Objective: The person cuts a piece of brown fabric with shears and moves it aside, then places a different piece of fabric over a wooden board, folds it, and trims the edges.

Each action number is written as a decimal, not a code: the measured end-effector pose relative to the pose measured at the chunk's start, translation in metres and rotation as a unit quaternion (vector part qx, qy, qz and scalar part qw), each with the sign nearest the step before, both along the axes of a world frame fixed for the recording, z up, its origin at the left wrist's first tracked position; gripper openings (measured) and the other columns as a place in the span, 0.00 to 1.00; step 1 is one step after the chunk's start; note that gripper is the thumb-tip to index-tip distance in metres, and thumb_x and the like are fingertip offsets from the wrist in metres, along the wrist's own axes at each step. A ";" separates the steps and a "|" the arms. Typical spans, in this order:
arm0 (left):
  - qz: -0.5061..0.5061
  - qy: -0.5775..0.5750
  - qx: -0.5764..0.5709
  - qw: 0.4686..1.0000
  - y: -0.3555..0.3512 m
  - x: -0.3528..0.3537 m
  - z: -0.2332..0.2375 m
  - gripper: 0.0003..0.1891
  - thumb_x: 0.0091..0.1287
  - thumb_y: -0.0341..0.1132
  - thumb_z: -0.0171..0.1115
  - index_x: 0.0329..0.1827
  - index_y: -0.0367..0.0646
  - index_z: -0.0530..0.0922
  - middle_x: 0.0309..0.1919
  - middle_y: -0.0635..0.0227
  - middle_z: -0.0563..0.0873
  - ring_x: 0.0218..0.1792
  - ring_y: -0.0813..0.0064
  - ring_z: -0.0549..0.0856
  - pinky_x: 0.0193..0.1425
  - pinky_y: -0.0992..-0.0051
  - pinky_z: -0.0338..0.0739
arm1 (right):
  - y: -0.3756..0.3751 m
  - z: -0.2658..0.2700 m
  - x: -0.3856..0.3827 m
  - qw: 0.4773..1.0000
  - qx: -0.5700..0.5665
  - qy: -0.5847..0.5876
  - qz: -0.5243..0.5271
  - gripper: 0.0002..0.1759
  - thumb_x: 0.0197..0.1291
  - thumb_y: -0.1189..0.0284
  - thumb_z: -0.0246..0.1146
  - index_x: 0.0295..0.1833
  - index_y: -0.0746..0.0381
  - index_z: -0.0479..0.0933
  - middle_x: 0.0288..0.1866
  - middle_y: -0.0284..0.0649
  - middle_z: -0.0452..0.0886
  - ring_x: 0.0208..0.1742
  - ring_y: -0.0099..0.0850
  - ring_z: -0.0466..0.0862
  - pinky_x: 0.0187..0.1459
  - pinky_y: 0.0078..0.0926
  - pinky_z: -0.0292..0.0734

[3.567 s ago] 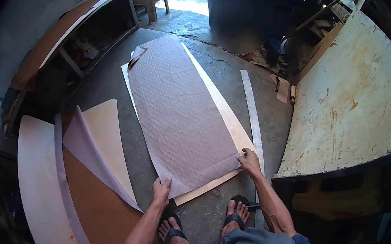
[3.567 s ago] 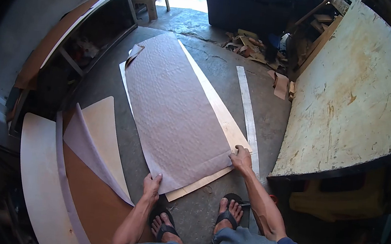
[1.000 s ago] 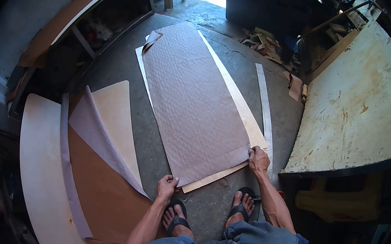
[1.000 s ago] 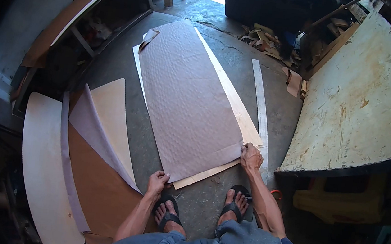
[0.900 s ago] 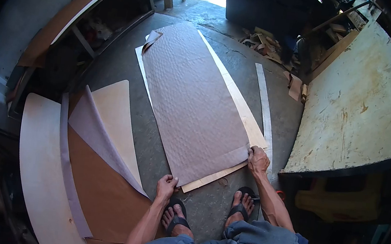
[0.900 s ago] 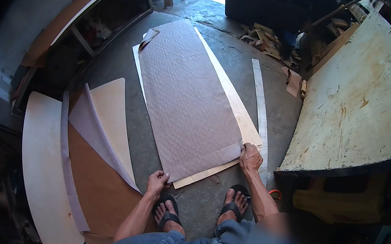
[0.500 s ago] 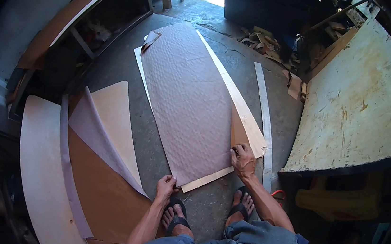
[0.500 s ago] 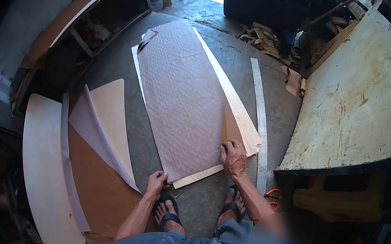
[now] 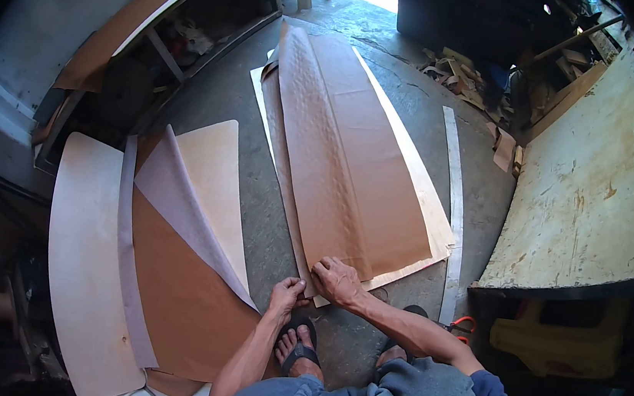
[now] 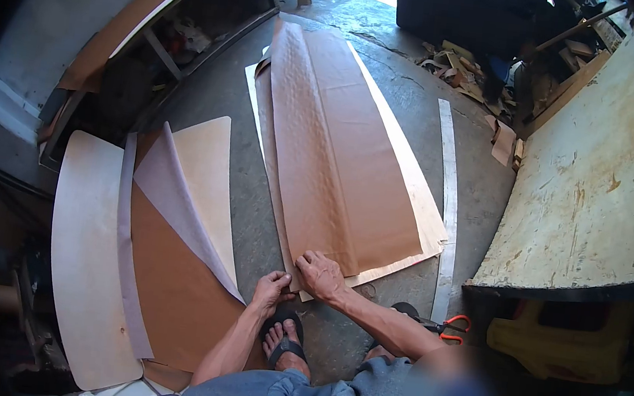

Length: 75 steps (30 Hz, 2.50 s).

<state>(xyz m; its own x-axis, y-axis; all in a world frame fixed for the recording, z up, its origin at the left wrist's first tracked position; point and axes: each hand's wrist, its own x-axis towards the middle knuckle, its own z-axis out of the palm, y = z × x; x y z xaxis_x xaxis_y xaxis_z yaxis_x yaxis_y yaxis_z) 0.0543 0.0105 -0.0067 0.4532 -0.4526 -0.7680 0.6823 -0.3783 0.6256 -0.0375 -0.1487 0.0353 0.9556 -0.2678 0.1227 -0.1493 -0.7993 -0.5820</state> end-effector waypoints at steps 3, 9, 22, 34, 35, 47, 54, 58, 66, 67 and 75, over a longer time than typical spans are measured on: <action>0.005 0.009 -0.005 1.000 -0.001 0.000 0.003 0.07 0.72 0.36 0.63 0.43 0.42 0.80 0.32 0.70 0.83 0.31 0.76 0.84 0.35 0.74 0.85 | 0.008 -0.006 -0.004 1.000 -0.003 0.006 -0.003 0.08 0.59 0.67 0.65 0.41 0.59 0.80 0.39 0.42 0.80 0.41 0.43 0.82 0.39 0.42 0.79; -0.005 0.019 -0.015 1.000 0.000 0.002 -0.002 0.06 0.73 0.36 0.62 0.44 0.43 0.79 0.33 0.70 0.83 0.34 0.75 0.85 0.38 0.72 0.86 | 0.010 -0.006 -0.005 0.998 0.030 0.057 0.013 0.10 0.61 0.66 0.61 0.43 0.60 0.79 0.41 0.45 0.80 0.45 0.47 0.82 0.40 0.46 0.80; 0.020 0.034 -0.020 0.999 -0.001 0.001 0.004 0.11 0.76 0.42 0.57 0.44 0.43 0.78 0.35 0.68 0.86 0.34 0.75 0.86 0.40 0.72 0.83 | -0.050 -0.004 0.027 0.988 0.062 0.016 -0.143 0.13 0.64 0.61 0.62 0.43 0.60 0.82 0.44 0.47 0.81 0.51 0.49 0.81 0.49 0.47 0.78; -0.063 -0.161 0.104 0.979 -0.020 -0.004 0.010 0.11 0.67 0.39 0.67 0.32 0.40 0.83 0.23 0.75 0.81 0.25 0.83 0.76 0.29 0.76 0.70 | -0.170 -0.008 0.105 0.934 0.101 0.181 -0.291 0.29 0.61 0.47 0.65 0.52 0.62 0.78 0.56 0.52 0.80 0.59 0.50 0.79 0.57 0.50 0.76; -0.063 -0.173 0.119 0.976 -0.023 -0.003 0.016 0.11 0.67 0.39 0.67 0.31 0.40 0.83 0.22 0.76 0.80 0.24 0.84 0.74 0.29 0.77 0.67 | -0.175 -0.009 0.115 0.934 0.099 0.184 -0.291 0.29 0.61 0.46 0.65 0.52 0.62 0.79 0.55 0.52 0.80 0.58 0.50 0.80 0.57 0.51 0.76; -0.040 -0.130 0.103 0.985 -0.017 -0.006 0.000 0.15 0.66 0.45 0.70 0.34 0.40 0.83 0.22 0.75 0.82 0.23 0.84 0.75 0.28 0.76 0.69 | -0.224 -0.021 0.238 0.928 0.060 0.171 -0.325 0.28 0.62 0.47 0.62 0.53 0.62 0.80 0.56 0.54 0.81 0.59 0.53 0.81 0.57 0.52 0.77; -0.054 -0.114 0.134 0.983 -0.019 -0.003 0.002 0.18 0.65 0.48 0.70 0.33 0.40 0.83 0.20 0.75 0.81 0.22 0.84 0.74 0.26 0.76 0.66 | -0.238 -0.033 0.242 0.927 0.065 0.152 -0.337 0.22 0.64 0.55 0.56 0.50 0.60 0.83 0.50 0.55 0.85 0.54 0.54 0.84 0.55 0.52 0.78; -0.063 -0.108 0.134 0.983 -0.022 0.001 0.013 0.15 0.67 0.44 0.70 0.30 0.41 0.81 0.19 0.78 0.78 0.22 0.86 0.72 0.26 0.78 0.63 | -0.238 -0.036 0.240 0.929 0.069 0.147 -0.333 0.21 0.64 0.55 0.58 0.50 0.59 0.83 0.50 0.53 0.85 0.54 0.53 0.84 0.55 0.51 0.77; -0.089 -0.118 0.122 0.981 -0.016 0.003 0.007 0.16 0.68 0.46 0.67 0.33 0.40 0.83 0.17 0.74 0.79 0.20 0.84 0.74 0.26 0.75 0.66 | -0.235 -0.038 0.234 0.937 0.042 0.138 -0.319 0.20 0.63 0.53 0.60 0.49 0.58 0.80 0.51 0.50 0.84 0.54 0.51 0.82 0.54 0.50 0.76; -0.089 -0.118 0.122 0.982 -0.016 0.004 0.007 0.16 0.68 0.46 0.67 0.33 0.40 0.83 0.17 0.74 0.79 0.20 0.84 0.74 0.26 0.75 0.66 | -0.234 -0.035 0.234 0.937 0.048 0.141 -0.315 0.19 0.64 0.54 0.60 0.48 0.59 0.79 0.50 0.50 0.83 0.54 0.51 0.82 0.54 0.50 0.77; -0.080 -0.121 0.100 0.984 -0.013 0.000 -0.003 0.15 0.69 0.43 0.67 0.33 0.40 0.83 0.17 0.77 0.78 0.19 0.85 0.72 0.24 0.76 0.64 | -0.197 -0.033 0.145 0.956 0.053 0.126 -0.260 0.19 0.60 0.59 0.66 0.49 0.60 0.75 0.45 0.50 0.83 0.50 0.50 0.83 0.49 0.49 0.77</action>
<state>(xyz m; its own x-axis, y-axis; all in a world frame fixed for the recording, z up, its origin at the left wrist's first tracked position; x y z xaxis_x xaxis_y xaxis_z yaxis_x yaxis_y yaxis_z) 0.0545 -0.0023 -0.0100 0.5698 -0.3831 -0.7271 0.4442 -0.6008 0.6646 0.1078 -0.3457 0.0021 0.6850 -0.7134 -0.1476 -0.6568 -0.5172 -0.5488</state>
